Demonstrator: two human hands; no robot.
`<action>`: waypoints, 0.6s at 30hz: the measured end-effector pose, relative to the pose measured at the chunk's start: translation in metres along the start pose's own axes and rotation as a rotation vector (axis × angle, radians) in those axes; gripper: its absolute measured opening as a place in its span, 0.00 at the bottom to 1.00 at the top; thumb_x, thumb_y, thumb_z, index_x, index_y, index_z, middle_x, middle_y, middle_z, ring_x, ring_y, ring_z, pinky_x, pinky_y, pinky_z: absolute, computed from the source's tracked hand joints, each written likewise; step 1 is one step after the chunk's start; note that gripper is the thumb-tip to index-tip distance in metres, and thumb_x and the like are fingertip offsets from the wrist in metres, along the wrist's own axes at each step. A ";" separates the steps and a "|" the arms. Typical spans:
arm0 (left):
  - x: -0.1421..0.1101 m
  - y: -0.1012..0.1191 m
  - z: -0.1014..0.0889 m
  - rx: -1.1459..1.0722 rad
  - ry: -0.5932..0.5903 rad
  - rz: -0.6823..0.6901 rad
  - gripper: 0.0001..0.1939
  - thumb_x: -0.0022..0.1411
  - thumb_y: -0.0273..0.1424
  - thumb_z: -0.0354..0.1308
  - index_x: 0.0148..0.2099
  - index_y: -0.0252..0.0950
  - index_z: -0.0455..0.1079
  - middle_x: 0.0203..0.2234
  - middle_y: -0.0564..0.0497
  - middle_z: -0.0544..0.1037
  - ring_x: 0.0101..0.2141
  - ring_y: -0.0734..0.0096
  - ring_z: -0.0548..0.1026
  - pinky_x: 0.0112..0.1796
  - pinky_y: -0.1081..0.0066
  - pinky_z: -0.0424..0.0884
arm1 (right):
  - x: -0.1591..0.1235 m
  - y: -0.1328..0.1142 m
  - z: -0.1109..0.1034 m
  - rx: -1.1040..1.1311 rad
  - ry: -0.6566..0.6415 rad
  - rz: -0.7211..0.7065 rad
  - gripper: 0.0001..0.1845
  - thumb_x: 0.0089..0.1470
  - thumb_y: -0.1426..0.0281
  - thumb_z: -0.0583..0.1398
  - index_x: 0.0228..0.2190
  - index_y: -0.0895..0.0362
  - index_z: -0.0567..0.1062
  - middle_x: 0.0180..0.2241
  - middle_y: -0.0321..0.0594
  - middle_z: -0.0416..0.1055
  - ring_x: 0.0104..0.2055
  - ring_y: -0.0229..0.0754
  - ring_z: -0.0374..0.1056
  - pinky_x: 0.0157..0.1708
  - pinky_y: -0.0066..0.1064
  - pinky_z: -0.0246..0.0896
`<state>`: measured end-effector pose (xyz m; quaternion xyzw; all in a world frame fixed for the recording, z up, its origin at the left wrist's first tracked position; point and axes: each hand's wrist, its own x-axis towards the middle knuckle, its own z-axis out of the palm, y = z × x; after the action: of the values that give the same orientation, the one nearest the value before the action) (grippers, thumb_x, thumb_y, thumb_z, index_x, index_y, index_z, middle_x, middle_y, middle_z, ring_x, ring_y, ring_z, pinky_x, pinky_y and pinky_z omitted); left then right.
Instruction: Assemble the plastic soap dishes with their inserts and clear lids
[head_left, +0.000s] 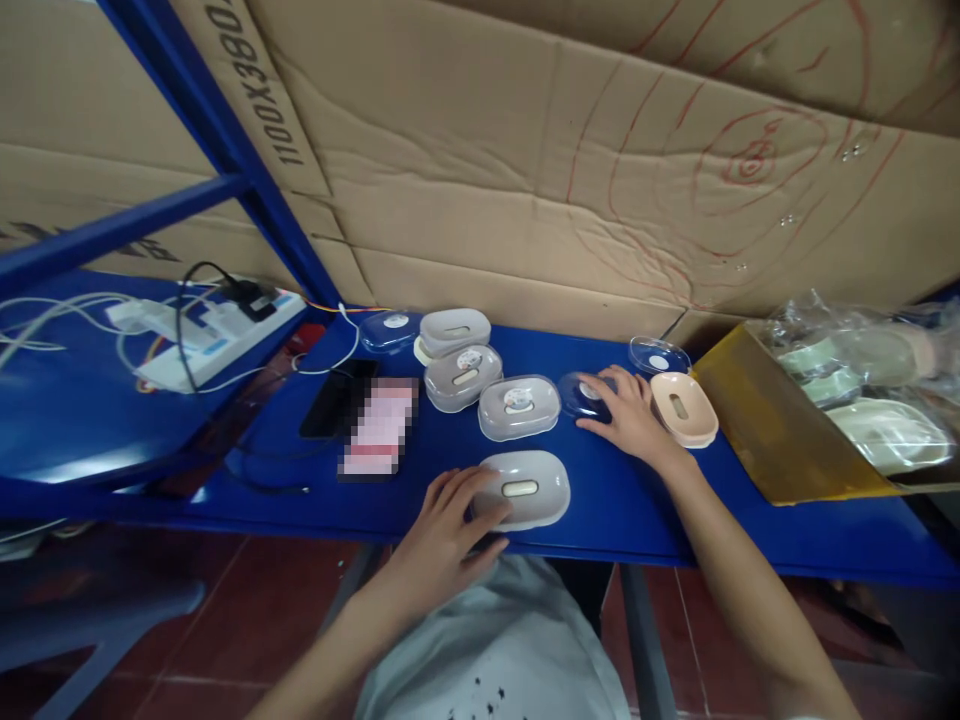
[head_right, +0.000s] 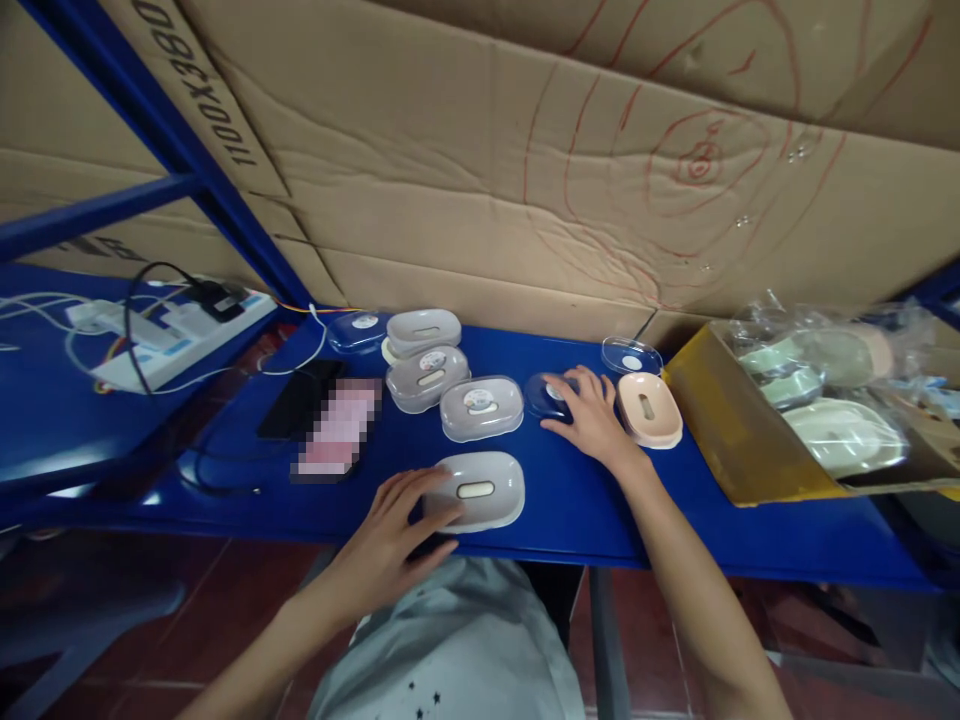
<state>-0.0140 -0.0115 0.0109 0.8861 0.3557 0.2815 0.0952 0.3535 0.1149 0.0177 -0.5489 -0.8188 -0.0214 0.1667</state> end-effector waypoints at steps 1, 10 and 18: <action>-0.001 -0.002 0.000 -0.035 0.013 -0.008 0.16 0.73 0.29 0.62 0.60 0.43 0.73 0.66 0.40 0.69 0.66 0.47 0.69 0.62 0.44 0.71 | -0.010 0.002 -0.003 0.014 -0.014 0.021 0.36 0.64 0.53 0.67 0.68 0.47 0.69 0.66 0.54 0.66 0.72 0.67 0.59 0.68 0.69 0.54; 0.021 0.002 0.012 -0.270 -0.036 -0.172 0.37 0.70 0.29 0.67 0.75 0.48 0.55 0.73 0.39 0.58 0.68 0.51 0.69 0.65 0.50 0.74 | -0.080 -0.061 -0.030 0.360 0.003 -0.022 0.35 0.67 0.52 0.65 0.70 0.44 0.66 0.69 0.50 0.64 0.70 0.56 0.65 0.65 0.53 0.66; 0.026 0.002 0.025 -0.362 -0.055 -0.185 0.47 0.70 0.32 0.68 0.79 0.54 0.44 0.74 0.38 0.54 0.69 0.47 0.67 0.63 0.45 0.75 | -0.074 -0.120 -0.036 0.169 -0.100 -0.271 0.34 0.68 0.50 0.63 0.69 0.46 0.67 0.72 0.49 0.62 0.73 0.60 0.58 0.67 0.59 0.60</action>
<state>0.0166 0.0052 0.0026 0.8253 0.3766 0.3065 0.2883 0.2790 -0.0064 0.0474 -0.4176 -0.8916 0.0526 0.1670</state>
